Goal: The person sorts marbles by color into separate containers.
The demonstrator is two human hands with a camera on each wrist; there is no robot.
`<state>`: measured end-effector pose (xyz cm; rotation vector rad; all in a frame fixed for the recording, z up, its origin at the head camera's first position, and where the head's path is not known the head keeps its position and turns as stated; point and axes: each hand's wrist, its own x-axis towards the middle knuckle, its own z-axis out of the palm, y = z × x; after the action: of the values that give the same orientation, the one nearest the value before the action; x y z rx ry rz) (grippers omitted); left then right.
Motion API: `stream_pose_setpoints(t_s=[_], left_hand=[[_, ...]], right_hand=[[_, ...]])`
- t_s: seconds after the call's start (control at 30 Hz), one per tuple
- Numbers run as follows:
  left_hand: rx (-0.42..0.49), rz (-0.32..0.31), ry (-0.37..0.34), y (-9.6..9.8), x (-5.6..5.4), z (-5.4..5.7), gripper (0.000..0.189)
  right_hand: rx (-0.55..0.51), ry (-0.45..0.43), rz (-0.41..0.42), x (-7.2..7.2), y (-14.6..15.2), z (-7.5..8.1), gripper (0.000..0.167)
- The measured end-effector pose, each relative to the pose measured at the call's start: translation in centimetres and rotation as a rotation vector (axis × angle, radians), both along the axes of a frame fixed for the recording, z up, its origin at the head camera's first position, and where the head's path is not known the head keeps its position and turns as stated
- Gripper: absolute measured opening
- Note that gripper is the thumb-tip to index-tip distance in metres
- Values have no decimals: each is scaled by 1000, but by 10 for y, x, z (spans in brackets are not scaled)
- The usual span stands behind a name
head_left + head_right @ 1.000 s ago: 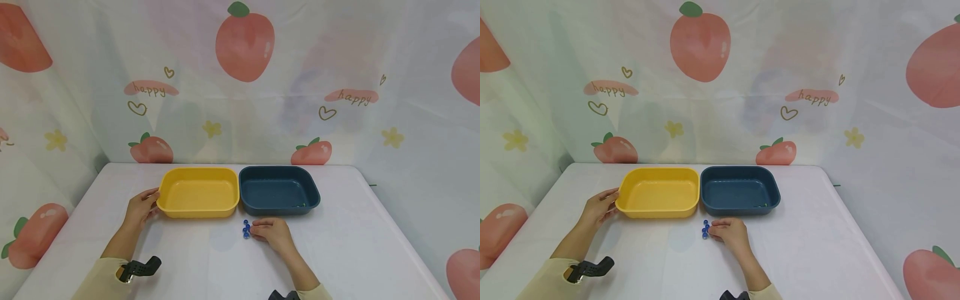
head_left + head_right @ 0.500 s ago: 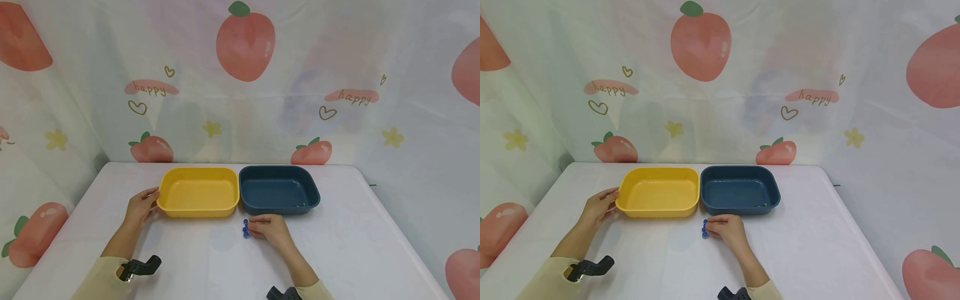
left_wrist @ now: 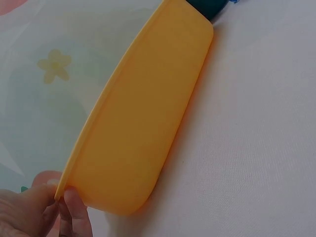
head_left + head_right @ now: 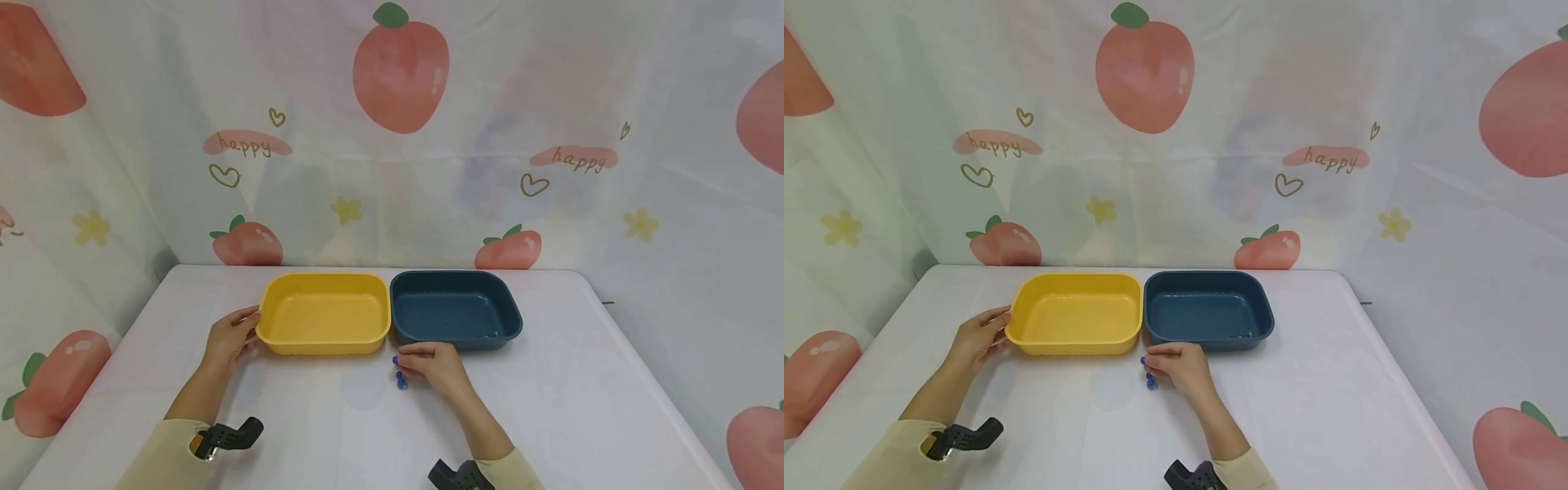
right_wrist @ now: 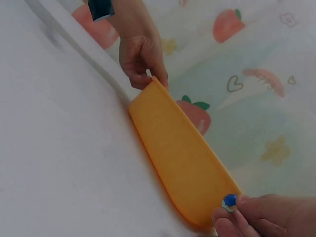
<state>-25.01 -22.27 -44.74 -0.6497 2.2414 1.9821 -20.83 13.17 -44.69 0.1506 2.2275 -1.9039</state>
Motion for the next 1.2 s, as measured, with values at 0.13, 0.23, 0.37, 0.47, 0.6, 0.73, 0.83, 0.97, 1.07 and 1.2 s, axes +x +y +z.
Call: stream_pose_setpoints(t_s=[0.13, 0.23, 0.37, 0.47, 0.6, 0.73, 0.83, 0.97, 1.07, 1.2], left_hand=[[-2, 6, -9, 0, 0, -1, 50], [-6, 9, -13, 0, 0, -1, 50], [-11, 9, -20, 0, 0, -1, 50], [-9, 9, -20, 1, 0, -1, 50], [-7, 12, -17, 1, 0, -1, 49], [-4, 16, -23, 1, 0, 0, 49], [9, 20, -26, 1, 0, 2, 50], [22, 14, -33, 0, 0, 3, 50], [30, 11, -44, 0, 0, 4, 50], [47, 16, -59, 0, -1, 3, 51]], right_hand=[[-26, -3, -12, -2, -5, 2, 26], [-52, -1, -17, -4, -9, 3, 26], [-55, 4, -17, -7, -13, 5, 24], [-59, 9, -13, -8, -16, 7, 24], [-76, 18, -3, -9, -19, 9, 24], [-73, 34, 6, -10, -22, 11, 24], [-63, 42, 13, -12, -24, 13, 24], [-59, 44, 27, -16, -26, 15, 26], [-46, 48, 39, -19, -28, 17, 28], [-43, 49, 48, -23, -31, 21, 29]])
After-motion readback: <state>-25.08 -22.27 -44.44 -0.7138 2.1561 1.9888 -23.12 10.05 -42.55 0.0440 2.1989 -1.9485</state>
